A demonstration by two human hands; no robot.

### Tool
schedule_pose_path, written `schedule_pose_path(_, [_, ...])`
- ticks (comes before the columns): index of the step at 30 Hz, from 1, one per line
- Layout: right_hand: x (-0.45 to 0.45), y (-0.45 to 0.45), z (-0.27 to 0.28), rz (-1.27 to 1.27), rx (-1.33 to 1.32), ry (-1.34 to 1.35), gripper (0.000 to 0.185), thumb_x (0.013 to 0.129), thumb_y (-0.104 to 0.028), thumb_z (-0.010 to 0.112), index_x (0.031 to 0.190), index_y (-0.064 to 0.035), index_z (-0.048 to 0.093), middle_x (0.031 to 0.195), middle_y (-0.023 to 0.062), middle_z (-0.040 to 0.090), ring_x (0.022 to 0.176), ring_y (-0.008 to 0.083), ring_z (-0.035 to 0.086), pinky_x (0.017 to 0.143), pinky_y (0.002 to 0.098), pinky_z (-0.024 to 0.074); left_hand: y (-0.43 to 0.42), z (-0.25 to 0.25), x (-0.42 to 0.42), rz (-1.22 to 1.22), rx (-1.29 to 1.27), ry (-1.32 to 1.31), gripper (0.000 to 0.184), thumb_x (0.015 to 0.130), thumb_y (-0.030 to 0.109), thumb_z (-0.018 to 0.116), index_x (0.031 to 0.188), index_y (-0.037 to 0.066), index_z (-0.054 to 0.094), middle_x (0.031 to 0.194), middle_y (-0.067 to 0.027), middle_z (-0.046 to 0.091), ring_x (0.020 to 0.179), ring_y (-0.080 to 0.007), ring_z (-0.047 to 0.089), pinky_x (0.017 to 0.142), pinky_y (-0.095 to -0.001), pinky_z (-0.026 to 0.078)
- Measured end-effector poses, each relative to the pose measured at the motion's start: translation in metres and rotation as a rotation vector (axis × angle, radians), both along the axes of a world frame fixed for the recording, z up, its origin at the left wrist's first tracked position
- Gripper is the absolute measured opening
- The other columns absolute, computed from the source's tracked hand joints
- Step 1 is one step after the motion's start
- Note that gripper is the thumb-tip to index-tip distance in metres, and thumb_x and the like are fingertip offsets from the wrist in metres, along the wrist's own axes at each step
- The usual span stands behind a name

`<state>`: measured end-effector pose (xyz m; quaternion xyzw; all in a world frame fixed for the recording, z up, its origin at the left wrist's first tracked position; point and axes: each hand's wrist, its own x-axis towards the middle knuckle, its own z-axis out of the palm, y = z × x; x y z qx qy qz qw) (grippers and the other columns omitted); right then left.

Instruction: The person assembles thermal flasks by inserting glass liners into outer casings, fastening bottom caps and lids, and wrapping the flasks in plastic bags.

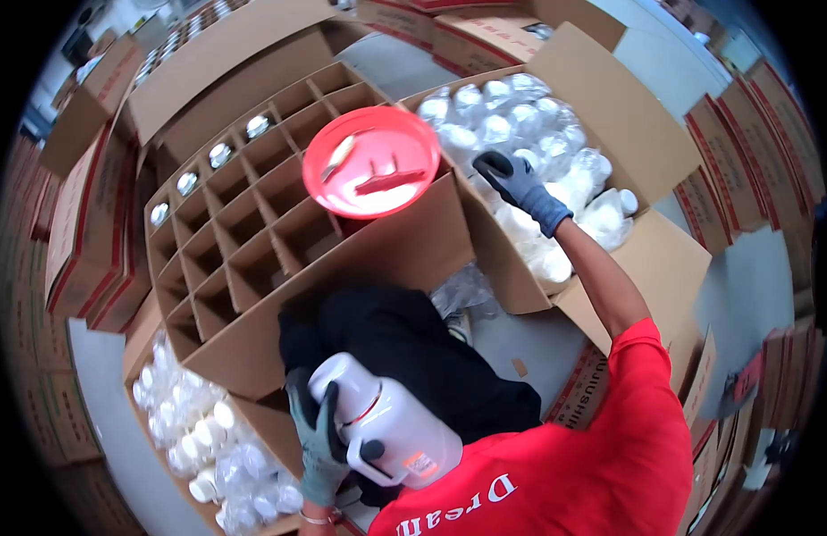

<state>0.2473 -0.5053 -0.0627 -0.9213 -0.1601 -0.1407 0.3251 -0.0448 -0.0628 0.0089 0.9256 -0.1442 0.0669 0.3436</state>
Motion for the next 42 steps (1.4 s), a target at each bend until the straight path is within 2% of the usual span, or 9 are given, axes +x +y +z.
schedule_pose_path(5, [0.010,-0.114,-0.082,-0.566,0.337,0.290,0.026,0.089,-0.029,0.065,0.096,-0.0042,0.070,0.077,0.0041,0.066,0.072,0.0132,0.059,0.069,0.0320,0.0485,-0.037,0.013,-0.020,-0.037,0.178,-0.019,0.067,0.091,0.041,0.058,0.146,0.005,0.039,0.152,-0.0280,0.025,0.139,-0.0424,0.032,0.111,-0.0457,0.030])
schedule_pose_path(13, [0.079,-0.190,-0.120,-0.821,1.037,0.267,0.044,0.087,-0.032,0.063,0.119,-0.0021,0.064,0.115,0.0109,0.065,0.105,0.0226,0.057,0.096,0.0347,0.0426,-0.044,0.030,-0.006,-0.006,0.206,0.138,0.062,0.091,0.026,0.055,0.143,-0.003,0.039,0.148,-0.0364,0.025,0.138,-0.0523,0.020,0.114,-0.0531,0.019])
schedule_pose_path(23, [0.096,-0.228,-0.154,-0.455,0.280,0.248,0.042,0.093,-0.034,0.051,0.118,-0.0036,0.065,0.116,0.0084,0.066,0.107,0.0219,0.056,0.095,0.0337,0.0433,-0.014,0.009,0.006,0.196,0.188,0.185,0.057,0.094,0.026,0.052,0.143,-0.001,0.040,0.148,-0.0294,0.032,0.138,-0.0443,0.029,0.113,-0.0478,0.025])
schedule_pose_path(26, [0.090,-0.200,-0.069,-0.381,0.593,0.300,0.032,0.092,-0.025,0.055,0.117,-0.0085,0.065,0.112,0.0050,0.066,0.108,0.0184,0.056,0.094,0.0321,0.0454,0.021,-0.006,0.011,0.320,0.091,0.160,0.056,0.095,0.026,0.051,0.143,0.000,0.041,0.148,-0.0272,0.034,0.138,-0.0419,0.032,0.113,-0.0462,0.026])
schedule_pose_path(28, [0.082,-0.186,-0.021,-0.049,0.335,0.096,0.032,0.095,-0.018,0.052,0.124,-0.0099,0.061,0.117,0.0029,0.064,0.111,0.0158,0.056,0.099,0.0307,0.0449,0.050,-0.018,0.024,0.389,-0.021,0.117,0.055,0.095,0.026,0.051,0.143,0.000,0.041,0.148,-0.0258,0.035,0.137,-0.0403,0.034,0.112,-0.0451,0.028])
schedule_pose_path(32, [0.057,-0.086,0.133,0.327,1.030,0.483,0.032,0.099,-0.024,0.052,0.128,-0.0124,0.058,0.126,0.0014,0.061,0.115,0.0131,0.056,0.102,0.0356,0.0458,0.028,0.015,0.083,0.283,-0.191,-0.053,0.047,0.097,0.015,0.041,0.140,-0.005,0.042,0.143,-0.0194,0.046,0.136,-0.0325,0.040,0.113,-0.0421,0.029])
schedule_pose_path(34, [0.052,-0.031,0.182,0.485,1.155,0.473,0.035,0.098,-0.032,0.053,0.127,-0.0123,0.059,0.130,0.0016,0.060,0.116,0.0146,0.057,0.101,0.0372,0.0469,0.010,0.029,0.120,0.044,-0.194,-0.128,0.061,0.097,0.034,0.049,0.145,-0.002,0.036,0.149,-0.0173,0.040,0.138,-0.0291,0.038,0.113,-0.0402,0.030])
schedule_pose_path(37, [0.054,0.054,0.235,0.721,1.250,0.466,0.040,0.096,-0.040,0.056,0.122,-0.0101,0.062,0.125,0.0027,0.063,0.110,0.0150,0.060,0.096,0.0368,0.0496,-0.044,0.053,0.159,-0.163,-0.190,-0.175,0.087,0.075,0.014,0.077,0.148,0.001,0.031,0.155,-0.0171,0.028,0.143,-0.0306,0.029,0.117,-0.0416,0.025])
schedule_pose_path(42, [0.070,0.196,0.262,1.307,1.887,1.004,0.027,0.095,-0.032,0.056,0.094,-0.0062,0.063,0.081,0.0069,0.059,0.072,0.0159,0.054,0.066,0.0334,0.0477,-0.109,0.064,0.173,-0.224,0.141,-0.569,0.120,0.064,0.057,0.080,0.151,0.001,0.020,0.154,-0.0256,0.021,0.142,-0.0466,0.021,0.114,-0.0560,0.019])
